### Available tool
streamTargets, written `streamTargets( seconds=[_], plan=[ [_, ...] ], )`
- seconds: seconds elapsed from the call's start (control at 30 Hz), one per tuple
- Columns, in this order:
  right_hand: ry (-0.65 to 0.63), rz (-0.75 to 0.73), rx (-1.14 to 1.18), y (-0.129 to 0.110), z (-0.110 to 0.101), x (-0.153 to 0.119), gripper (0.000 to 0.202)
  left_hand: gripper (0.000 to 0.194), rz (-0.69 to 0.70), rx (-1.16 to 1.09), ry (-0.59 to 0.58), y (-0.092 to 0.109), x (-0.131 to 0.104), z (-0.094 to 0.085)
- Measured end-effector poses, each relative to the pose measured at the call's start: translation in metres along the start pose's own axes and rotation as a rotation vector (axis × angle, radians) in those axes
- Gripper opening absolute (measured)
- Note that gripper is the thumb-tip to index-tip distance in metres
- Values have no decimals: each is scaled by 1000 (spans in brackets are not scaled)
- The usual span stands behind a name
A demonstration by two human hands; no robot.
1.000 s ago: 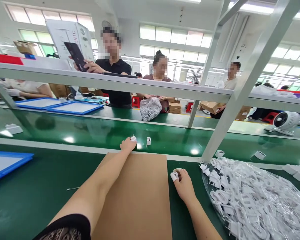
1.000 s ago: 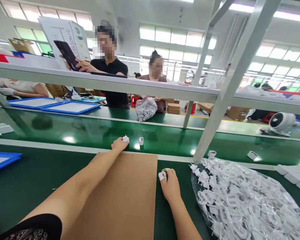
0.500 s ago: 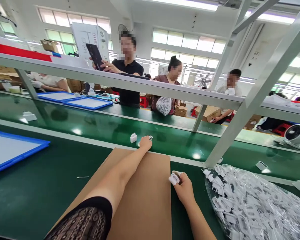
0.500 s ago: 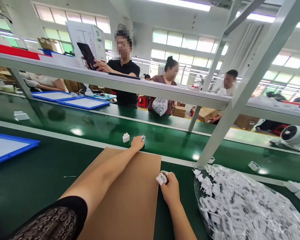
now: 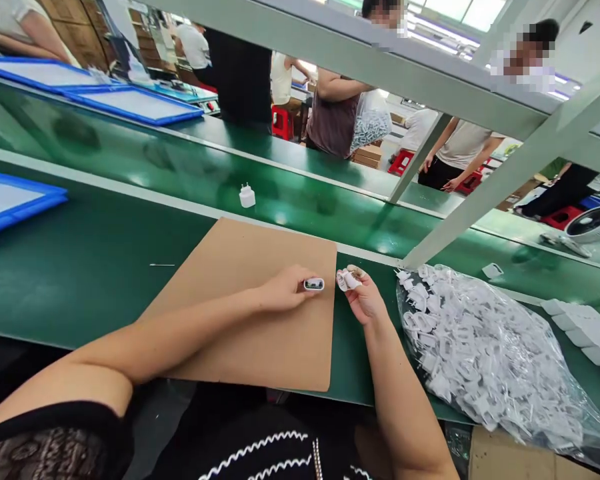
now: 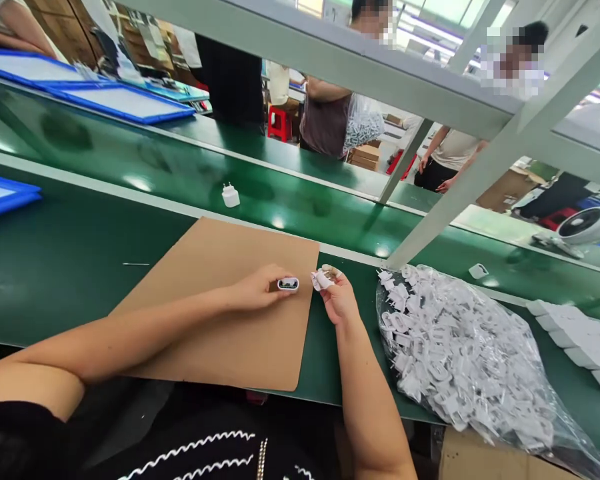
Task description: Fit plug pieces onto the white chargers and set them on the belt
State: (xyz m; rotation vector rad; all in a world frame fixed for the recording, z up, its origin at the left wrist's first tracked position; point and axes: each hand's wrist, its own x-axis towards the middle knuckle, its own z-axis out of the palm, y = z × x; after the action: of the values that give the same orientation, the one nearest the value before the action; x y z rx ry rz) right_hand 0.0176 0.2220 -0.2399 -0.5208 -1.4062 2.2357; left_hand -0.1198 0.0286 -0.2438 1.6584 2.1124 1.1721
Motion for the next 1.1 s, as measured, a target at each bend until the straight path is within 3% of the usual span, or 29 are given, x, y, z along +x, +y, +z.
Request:
streamTargets(
  seconds=[0.2, 0.27, 0.37, 0.5, 0.67, 0.73, 0.87, 0.97, 1.1],
  plan=[
    [59, 22, -94, 3, 3, 2, 52, 57, -37, -86, 60, -4, -4, 19],
    [85, -43, -200, 2, 10, -2, 48, 50, -18, -110, 53, -7, -3, 19],
    [71, -263, -469, -2, 21, -14, 31, 29, 16, -137, 31, -11, -1, 19],
    [80, -472, -839, -6, 30, -25, 20, 31, 24, -178, 56, -15, -1, 19],
    [118, -250, -638, -2, 24, -17, 41, 22, 53, -203, 83, -16, -2, 18],
    [119, -157, -582, -3, 19, -13, 40, 23, 43, -211, 93, -15, -3, 18],
    [-11, -54, -506, -10, 17, -14, 42, 28, 29, -221, 93, -13, -3, 17],
    [-51, -181, -582, -12, 25, -22, 37, 23, 28, -216, 84, -13, -2, 17],
    [-98, -493, -1062, -10, 39, -30, 19, 26, 25, -217, 79, -15, -2, 17]
  ],
)
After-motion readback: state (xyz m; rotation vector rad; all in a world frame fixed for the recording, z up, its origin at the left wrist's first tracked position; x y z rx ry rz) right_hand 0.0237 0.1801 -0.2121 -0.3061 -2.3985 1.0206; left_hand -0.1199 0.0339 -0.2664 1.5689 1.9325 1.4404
